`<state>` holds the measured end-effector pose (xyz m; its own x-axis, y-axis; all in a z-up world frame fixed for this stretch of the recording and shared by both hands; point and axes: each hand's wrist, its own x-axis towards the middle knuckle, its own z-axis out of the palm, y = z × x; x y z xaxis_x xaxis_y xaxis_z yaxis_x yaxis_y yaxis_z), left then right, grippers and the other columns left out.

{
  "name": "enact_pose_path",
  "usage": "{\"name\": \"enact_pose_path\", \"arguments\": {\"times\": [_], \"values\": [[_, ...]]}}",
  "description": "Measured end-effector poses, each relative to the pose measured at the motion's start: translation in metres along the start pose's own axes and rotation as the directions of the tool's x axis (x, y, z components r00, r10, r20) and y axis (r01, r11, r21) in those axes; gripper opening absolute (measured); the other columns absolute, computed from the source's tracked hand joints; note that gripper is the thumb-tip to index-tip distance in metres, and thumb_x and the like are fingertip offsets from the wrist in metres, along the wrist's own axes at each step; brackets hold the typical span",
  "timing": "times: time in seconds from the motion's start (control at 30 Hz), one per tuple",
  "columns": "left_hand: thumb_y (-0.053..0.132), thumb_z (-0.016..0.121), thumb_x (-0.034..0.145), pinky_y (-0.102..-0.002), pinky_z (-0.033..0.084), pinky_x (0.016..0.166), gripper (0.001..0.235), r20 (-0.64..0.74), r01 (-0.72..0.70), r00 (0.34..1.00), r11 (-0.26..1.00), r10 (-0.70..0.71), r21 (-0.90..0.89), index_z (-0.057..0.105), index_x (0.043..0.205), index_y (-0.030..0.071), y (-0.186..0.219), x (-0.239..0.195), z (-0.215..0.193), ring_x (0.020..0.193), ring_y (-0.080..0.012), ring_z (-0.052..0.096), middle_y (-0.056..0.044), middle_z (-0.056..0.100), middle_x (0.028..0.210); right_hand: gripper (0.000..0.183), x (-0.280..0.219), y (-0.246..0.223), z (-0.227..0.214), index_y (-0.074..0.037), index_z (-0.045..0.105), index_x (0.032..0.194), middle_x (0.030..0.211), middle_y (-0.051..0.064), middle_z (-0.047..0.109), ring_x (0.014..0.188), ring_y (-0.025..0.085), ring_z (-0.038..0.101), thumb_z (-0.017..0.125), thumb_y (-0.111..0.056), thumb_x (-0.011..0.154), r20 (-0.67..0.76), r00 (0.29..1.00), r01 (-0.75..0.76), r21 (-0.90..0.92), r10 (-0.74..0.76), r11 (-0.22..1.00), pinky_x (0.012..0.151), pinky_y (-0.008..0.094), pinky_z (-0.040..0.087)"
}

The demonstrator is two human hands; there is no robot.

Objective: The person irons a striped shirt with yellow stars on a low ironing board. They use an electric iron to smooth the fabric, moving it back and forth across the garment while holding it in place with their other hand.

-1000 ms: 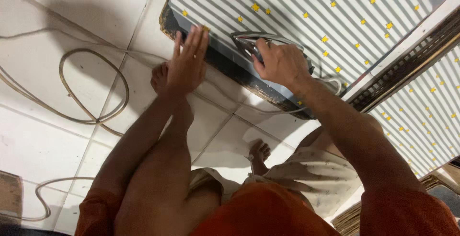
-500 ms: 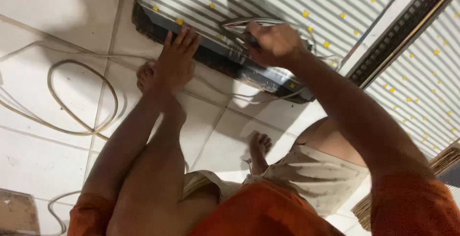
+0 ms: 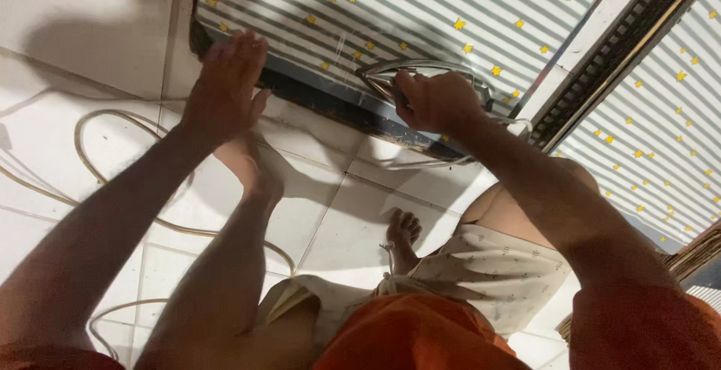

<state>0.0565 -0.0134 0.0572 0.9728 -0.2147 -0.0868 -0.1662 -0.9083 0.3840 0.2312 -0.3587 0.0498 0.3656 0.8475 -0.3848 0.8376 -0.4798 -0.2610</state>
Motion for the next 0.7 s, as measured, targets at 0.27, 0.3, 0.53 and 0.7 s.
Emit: {"name": "enact_pose_path", "arguments": {"times": [0.27,0.3,0.53,0.7], "values": [[0.082,0.063,0.096,-0.064,0.017,0.128,0.117,-0.197,0.59,0.787,0.807,-0.585,-0.041,0.009,0.162,0.002,0.058,0.043,0.093,0.157,-0.0444,0.01,-0.026,0.013,0.168,0.024,-0.001,-0.003,0.002,-0.012,0.061,0.095,0.07,0.007,0.07,0.048,0.043,0.064,0.055,-0.035,0.092,-0.141,0.99,-0.013,-0.057,0.005,0.998,0.036,0.053,0.046],[0.082,0.063,0.096,-0.064,0.017,0.128,0.117,-0.199,0.583,0.792,0.812,-0.578,-0.039,0.009,0.162,0.002,0.067,0.047,0.091,0.157,-0.0444,0.01,-0.026,0.013,0.168,0.024,-0.001,0.0,0.004,-0.012,0.061,0.095,0.07,0.007,0.07,0.048,0.043,0.064,0.055,-0.035,0.092,-0.146,0.989,-0.021,-0.056,0.012,0.998,0.036,0.053,0.046],[0.076,0.075,0.095,-0.065,-0.011,0.122,0.126,-0.033,0.739,0.663,0.661,-0.748,-0.129,0.0,0.166,0.003,0.085,0.055,0.098,0.156,-0.0435,-0.012,-0.028,-0.008,0.168,0.037,-0.007,0.006,0.009,-0.017,0.059,0.109,0.068,0.008,0.07,0.054,0.029,0.072,0.065,-0.048,0.09,-0.318,0.941,0.11,-0.027,-0.113,0.994,0.051,0.044,0.059],[0.08,0.072,0.097,-0.064,-0.015,0.122,0.126,-0.064,0.722,0.671,0.671,-0.739,-0.168,-0.002,0.167,0.006,0.077,0.053,0.113,0.156,-0.041,-0.017,-0.025,-0.012,0.168,0.05,-0.035,0.019,0.005,-0.017,0.058,0.127,0.079,0.01,0.073,0.062,0.032,0.073,0.062,-0.047,0.088,-0.158,0.987,0.064,0.143,-0.041,0.988,0.06,0.049,0.06]]}}
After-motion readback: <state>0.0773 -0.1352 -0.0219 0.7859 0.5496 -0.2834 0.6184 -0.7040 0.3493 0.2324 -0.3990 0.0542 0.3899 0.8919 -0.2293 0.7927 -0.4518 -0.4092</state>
